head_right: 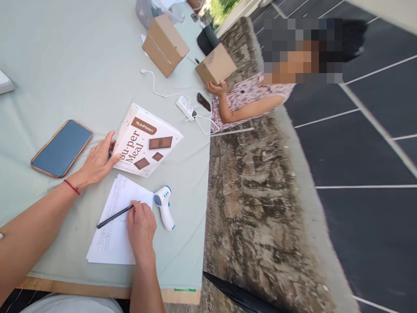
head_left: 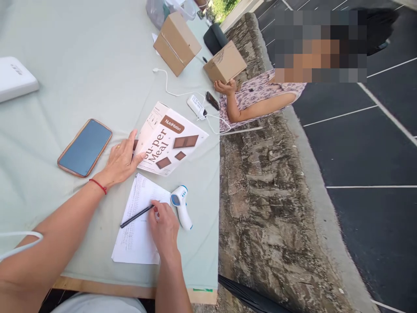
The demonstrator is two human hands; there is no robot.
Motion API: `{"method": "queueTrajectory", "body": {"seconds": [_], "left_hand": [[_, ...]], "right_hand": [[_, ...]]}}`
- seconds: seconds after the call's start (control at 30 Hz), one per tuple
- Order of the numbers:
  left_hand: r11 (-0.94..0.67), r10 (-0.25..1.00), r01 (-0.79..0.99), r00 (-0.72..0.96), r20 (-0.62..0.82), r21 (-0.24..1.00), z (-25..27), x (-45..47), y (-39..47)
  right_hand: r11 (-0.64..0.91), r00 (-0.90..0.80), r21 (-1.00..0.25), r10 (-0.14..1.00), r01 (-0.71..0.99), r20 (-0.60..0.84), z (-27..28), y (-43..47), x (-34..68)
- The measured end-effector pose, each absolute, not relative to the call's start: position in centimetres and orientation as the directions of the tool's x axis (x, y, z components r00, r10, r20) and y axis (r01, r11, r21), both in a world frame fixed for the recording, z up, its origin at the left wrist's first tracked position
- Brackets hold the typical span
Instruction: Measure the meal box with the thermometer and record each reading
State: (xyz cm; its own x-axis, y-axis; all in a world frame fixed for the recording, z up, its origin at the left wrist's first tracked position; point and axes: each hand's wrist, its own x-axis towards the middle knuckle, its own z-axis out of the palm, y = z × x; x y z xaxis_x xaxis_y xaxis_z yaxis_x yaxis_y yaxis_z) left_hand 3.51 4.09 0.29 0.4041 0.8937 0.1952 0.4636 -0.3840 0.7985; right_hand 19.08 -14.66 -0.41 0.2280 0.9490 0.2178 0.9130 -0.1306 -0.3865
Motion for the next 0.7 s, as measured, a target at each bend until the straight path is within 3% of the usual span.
{"method": "queueTrajectory", "body": {"seconds": [0.1, 0.2, 0.3, 0.37, 0.43, 0.53, 0.7], "left_hand": [[-0.349, 0.912, 0.519, 0.379, 0.157, 0.78, 0.9, 3.3, 3.9], [-0.334, 0.919, 0.547, 0.37, 0.137, 0.768, 1.5, 3.2, 3.8], [-0.333, 0.92, 0.544, 0.368, 0.138, 0.77, 1.6, 3.3, 3.9], [-0.329, 0.919, 0.54, 0.372, 0.131, 0.775, 1.5, 3.4, 3.9], [-0.326, 0.918, 0.538, 0.376, 0.124, 0.777, 1.4, 3.4, 4.0], [-0.327, 0.916, 0.535, 0.382, 0.122, 0.779, 1.4, 3.5, 4.1], [-0.334, 0.914, 0.541, 0.386, 0.125, 0.772, 1.3, 3.4, 4.1]], "right_hand": [[-0.153, 0.313, -0.513, 0.918, 0.845, 0.242, -1.2, -15.3, 20.2], [-0.324, 0.526, -0.525, 0.798, 0.787, 0.296, -1.6, -15.5, 23.4], [-0.56, 0.68, -0.471, 0.723, 0.682, 0.125, -2.0, -15.5, 27.1], [-0.626, 0.7, -0.439, 0.714, 0.644, 0.01, -1.9, -15.4, 28.6], [-0.635, 0.698, -0.465, 0.714, 0.617, -0.048, -1.4, -15.2, 28.7], [-0.59, 0.714, -0.635, 0.695, 0.499, -0.085, 0.1, -14.4, 26.9], [-0.351, 0.683, -0.925, 0.711, 0.142, -0.166, 2.4, -11.9, 21.9]]}}
